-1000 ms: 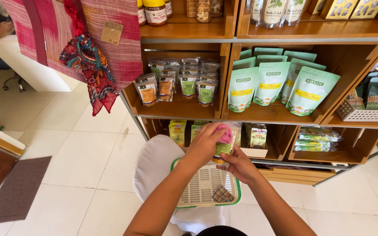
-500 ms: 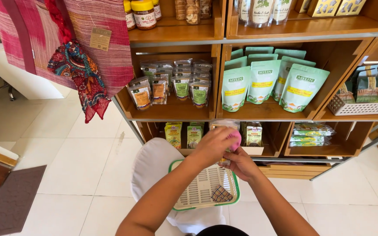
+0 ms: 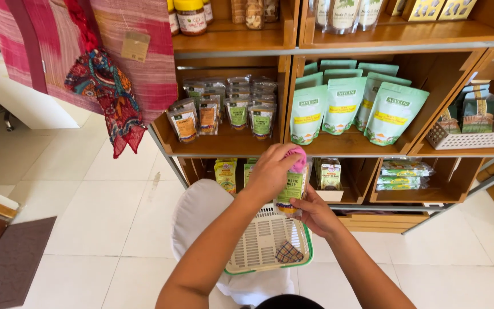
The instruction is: Wiping down spice packets with a cloth and organizing them on the display shelves.
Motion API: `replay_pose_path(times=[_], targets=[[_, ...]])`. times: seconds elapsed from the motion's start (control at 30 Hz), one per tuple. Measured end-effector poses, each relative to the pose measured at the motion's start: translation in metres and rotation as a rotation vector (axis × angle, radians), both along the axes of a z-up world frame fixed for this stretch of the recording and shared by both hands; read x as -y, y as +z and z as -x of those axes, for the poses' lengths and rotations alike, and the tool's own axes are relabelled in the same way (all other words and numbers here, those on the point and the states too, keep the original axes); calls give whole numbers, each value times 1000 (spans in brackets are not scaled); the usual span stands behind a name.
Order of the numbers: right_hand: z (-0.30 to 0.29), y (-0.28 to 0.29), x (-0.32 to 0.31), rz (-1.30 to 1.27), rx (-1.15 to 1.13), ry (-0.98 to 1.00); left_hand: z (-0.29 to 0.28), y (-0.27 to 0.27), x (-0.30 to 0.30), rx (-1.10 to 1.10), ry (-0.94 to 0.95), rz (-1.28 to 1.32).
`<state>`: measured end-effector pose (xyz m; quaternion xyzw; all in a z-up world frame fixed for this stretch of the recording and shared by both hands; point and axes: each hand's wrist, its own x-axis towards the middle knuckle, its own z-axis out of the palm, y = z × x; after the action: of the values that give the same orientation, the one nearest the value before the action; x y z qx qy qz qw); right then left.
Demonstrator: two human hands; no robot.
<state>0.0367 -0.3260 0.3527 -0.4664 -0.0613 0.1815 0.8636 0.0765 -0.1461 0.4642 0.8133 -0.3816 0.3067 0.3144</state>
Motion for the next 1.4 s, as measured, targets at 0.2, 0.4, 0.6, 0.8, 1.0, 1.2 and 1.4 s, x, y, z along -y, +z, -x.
replay_pose_path(times=[0.2,0.4,0.6,0.8,1.0,1.2,1.4], targets=[[-14,-31,2,-66,-65,-55,6,-26,4,87,-209,-166],[2,12,-12,-69,-28,-89,6,-22,-16,47,-47,52],[-3,10,-14,-164,-195,-106,24,-37,-13,14,-1,95],[-25,-41,2,-535,68,118,42,-43,-12,4,-140,-84],[-5,25,-22,-133,-221,-174,39,-51,-15,39,-103,-40],[-15,3,-14,-247,-287,-213,38,-49,-22,-108,-36,224],[-25,-14,-7,-291,-315,-247,47,-53,-17,-106,-54,241]])
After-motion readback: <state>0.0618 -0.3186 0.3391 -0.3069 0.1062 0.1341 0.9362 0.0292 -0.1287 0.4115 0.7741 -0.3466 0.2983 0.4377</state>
